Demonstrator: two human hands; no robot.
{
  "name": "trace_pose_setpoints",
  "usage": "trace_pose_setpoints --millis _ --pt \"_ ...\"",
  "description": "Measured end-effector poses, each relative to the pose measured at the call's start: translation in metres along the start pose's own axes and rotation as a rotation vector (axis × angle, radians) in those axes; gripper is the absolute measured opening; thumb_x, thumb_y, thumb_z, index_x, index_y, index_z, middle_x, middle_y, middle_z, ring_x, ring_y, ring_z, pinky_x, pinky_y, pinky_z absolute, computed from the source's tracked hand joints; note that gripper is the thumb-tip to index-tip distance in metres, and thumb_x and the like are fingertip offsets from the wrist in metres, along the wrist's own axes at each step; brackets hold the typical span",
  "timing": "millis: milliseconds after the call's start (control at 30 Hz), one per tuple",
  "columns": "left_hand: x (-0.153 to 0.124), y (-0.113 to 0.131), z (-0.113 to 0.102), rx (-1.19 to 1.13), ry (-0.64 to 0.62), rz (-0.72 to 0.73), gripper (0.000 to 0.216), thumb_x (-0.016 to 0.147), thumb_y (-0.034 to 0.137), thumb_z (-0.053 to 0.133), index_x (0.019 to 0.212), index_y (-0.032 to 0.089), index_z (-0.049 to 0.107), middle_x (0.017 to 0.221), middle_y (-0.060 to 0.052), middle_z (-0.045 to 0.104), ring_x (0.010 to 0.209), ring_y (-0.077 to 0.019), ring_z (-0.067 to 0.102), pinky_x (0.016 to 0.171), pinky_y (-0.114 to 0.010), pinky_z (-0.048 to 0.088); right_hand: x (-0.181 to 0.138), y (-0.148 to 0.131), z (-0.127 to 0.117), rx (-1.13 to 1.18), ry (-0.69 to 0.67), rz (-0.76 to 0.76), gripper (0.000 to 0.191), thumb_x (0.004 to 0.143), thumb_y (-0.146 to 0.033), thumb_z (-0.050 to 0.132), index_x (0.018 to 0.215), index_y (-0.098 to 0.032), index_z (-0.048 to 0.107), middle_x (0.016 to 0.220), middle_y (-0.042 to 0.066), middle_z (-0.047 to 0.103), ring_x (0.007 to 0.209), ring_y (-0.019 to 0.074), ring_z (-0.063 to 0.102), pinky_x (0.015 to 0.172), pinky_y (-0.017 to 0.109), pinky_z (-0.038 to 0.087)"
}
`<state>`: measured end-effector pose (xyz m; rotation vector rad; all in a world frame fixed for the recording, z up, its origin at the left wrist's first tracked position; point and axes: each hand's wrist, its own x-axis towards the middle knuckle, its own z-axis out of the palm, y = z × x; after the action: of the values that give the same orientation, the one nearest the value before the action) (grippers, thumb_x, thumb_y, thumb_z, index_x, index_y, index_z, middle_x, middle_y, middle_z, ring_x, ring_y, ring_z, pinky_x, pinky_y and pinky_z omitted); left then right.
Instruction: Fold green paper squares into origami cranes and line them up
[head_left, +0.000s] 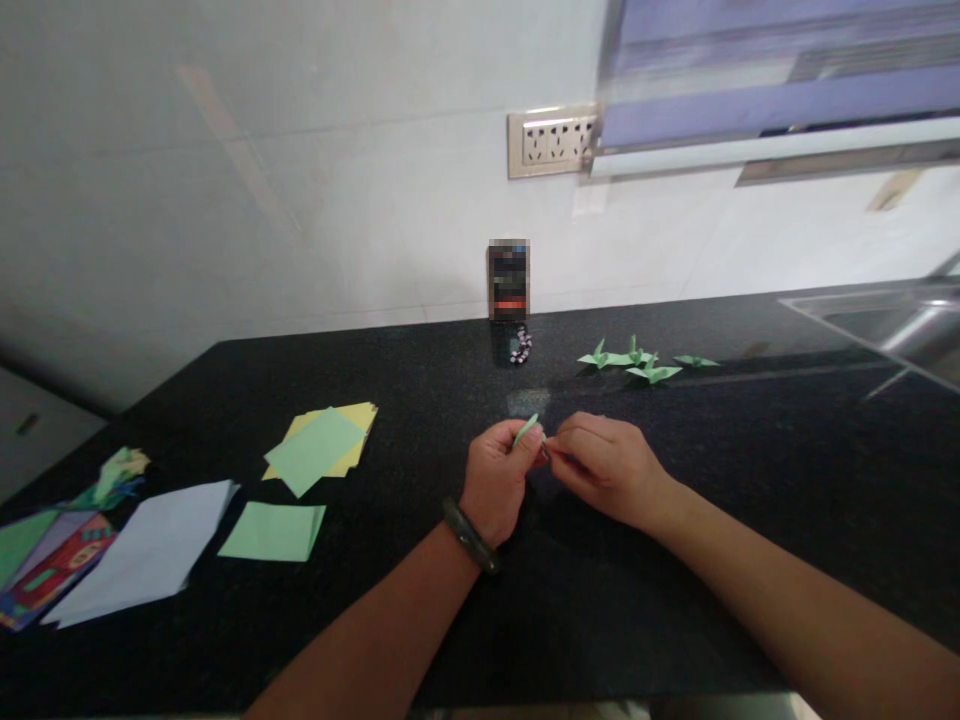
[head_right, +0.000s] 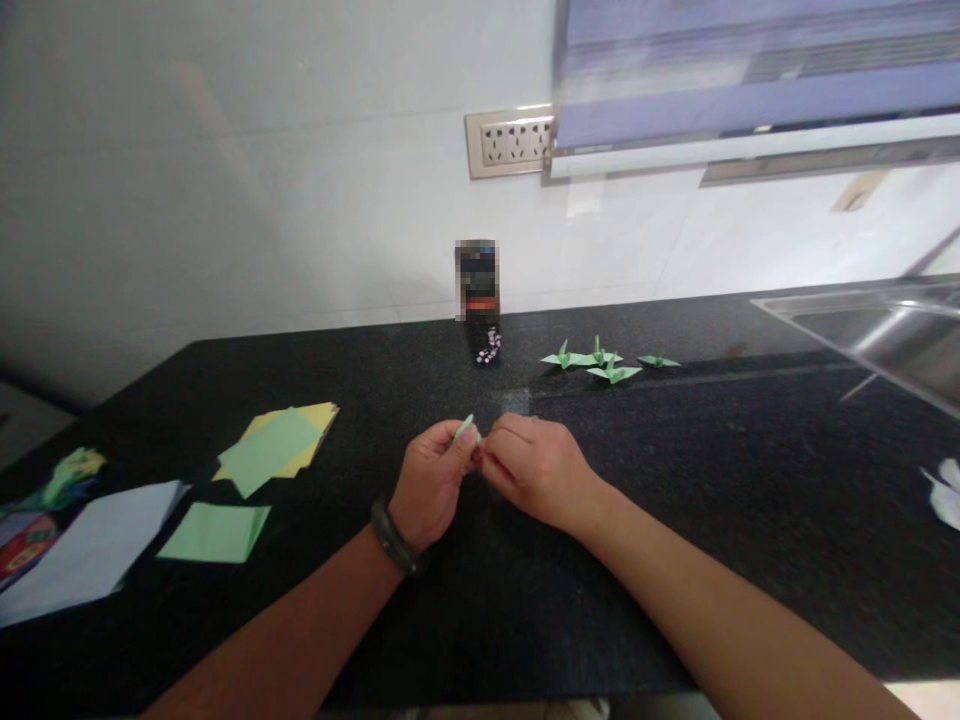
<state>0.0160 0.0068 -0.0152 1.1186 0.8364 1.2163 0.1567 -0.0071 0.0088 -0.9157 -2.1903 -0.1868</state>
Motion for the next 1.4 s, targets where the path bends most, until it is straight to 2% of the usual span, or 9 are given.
trace_pose_setpoints --millis 167,267,467,800,933,1033,1133,1300,1400 --pt "0.002 0.004 0.001 -0.127 0.093 -0.084 0.020 0.069 0.032 0.065 0.074 0.013 0.064 0.066 0.000 0.059 0.059 -0.0087 0.054 0.061 -0.025 0.045 0.001 -0.004 -0.005 0.154 0.127 0.283 0.010 0.078 -0.014 0.049 0.073 -0.016 0.058 0.062 0.001 0.055 0.057 0.0105 0.050 0.054 0.022 0.039" --pt "0.002 0.006 0.002 -0.179 0.114 -0.117 0.020 0.067 0.032 0.067 0.074 0.013 0.065 0.066 -0.001 0.061 0.058 -0.0089 0.055 0.060 -0.024 0.046 0.001 -0.005 -0.004 0.172 0.098 0.373 0.012 0.079 -0.015 0.050 0.072 -0.016 0.060 0.060 0.001 0.055 0.057 0.0105 0.051 0.054 0.022 0.039" --pt "0.001 0.004 0.003 -0.198 0.028 -0.091 0.016 0.067 0.030 0.067 0.073 0.014 0.068 0.062 0.000 0.061 0.060 -0.0096 0.055 0.063 -0.025 0.045 0.000 -0.006 0.002 0.226 0.034 0.393 0.013 0.078 -0.024 0.055 0.072 -0.015 0.062 0.059 0.001 0.054 0.053 0.0096 0.048 0.050 0.021 0.036" --pt "-0.001 0.002 0.003 -0.106 0.011 -0.021 0.015 0.071 0.028 0.064 0.066 0.014 0.065 0.060 0.001 0.058 0.059 -0.0079 0.051 0.061 -0.022 0.041 0.000 -0.008 0.004 0.211 0.034 0.377 0.017 0.079 -0.019 0.052 0.064 -0.016 0.060 0.059 0.001 0.057 0.055 0.0101 0.050 0.053 0.022 0.037" --pt "-0.001 0.004 0.004 -0.119 -0.006 -0.039 0.018 0.072 0.029 0.062 0.064 0.013 0.063 0.059 0.001 0.057 0.059 -0.0074 0.051 0.061 -0.022 0.042 0.001 -0.009 0.003 0.257 0.023 0.374 0.019 0.080 -0.019 0.050 0.064 -0.016 0.060 0.061 0.002 0.058 0.057 0.0106 0.053 0.056 0.022 0.039" --pt "0.000 0.006 0.004 -0.161 0.029 -0.121 0.019 0.071 0.032 0.063 0.074 0.013 0.065 0.065 -0.001 0.060 0.059 -0.0085 0.054 0.060 -0.023 0.045 0.002 -0.007 0.002 0.335 0.009 0.454 0.024 0.083 -0.020 0.044 0.067 -0.016 0.061 0.063 0.002 0.060 0.059 0.0110 0.055 0.058 0.022 0.041" --pt "0.001 0.007 0.004 -0.197 0.066 -0.191 0.028 0.071 0.034 0.063 0.088 0.012 0.066 0.072 -0.004 0.063 0.059 -0.0094 0.056 0.060 -0.025 0.047 0.002 -0.004 0.002 0.352 0.029 0.585 0.030 0.086 -0.023 0.040 0.065 -0.016 0.060 0.058 0.001 0.057 0.054 0.0108 0.054 0.054 0.022 0.041" --pt "0.000 0.005 0.004 -0.197 -0.006 -0.183 0.034 0.072 0.035 0.062 0.098 0.013 0.066 0.076 -0.005 0.065 0.064 -0.0111 0.058 0.066 -0.028 0.048 0.001 -0.003 0.006 0.381 0.014 0.645 0.021 0.080 -0.029 0.051 0.069 -0.016 0.063 0.061 0.002 0.061 0.056 0.0125 0.055 0.055 0.024 0.042" --pt "-0.001 0.006 0.003 -0.185 -0.064 -0.202 0.036 0.071 0.033 0.064 0.102 0.015 0.064 0.082 -0.005 0.066 0.069 -0.0125 0.060 0.069 -0.029 0.048 0.001 -0.004 0.006 0.387 0.059 0.663 0.020 0.078 -0.027 0.053 0.066 -0.016 0.062 0.061 0.002 0.062 0.056 0.0125 0.055 0.055 0.024 0.043"
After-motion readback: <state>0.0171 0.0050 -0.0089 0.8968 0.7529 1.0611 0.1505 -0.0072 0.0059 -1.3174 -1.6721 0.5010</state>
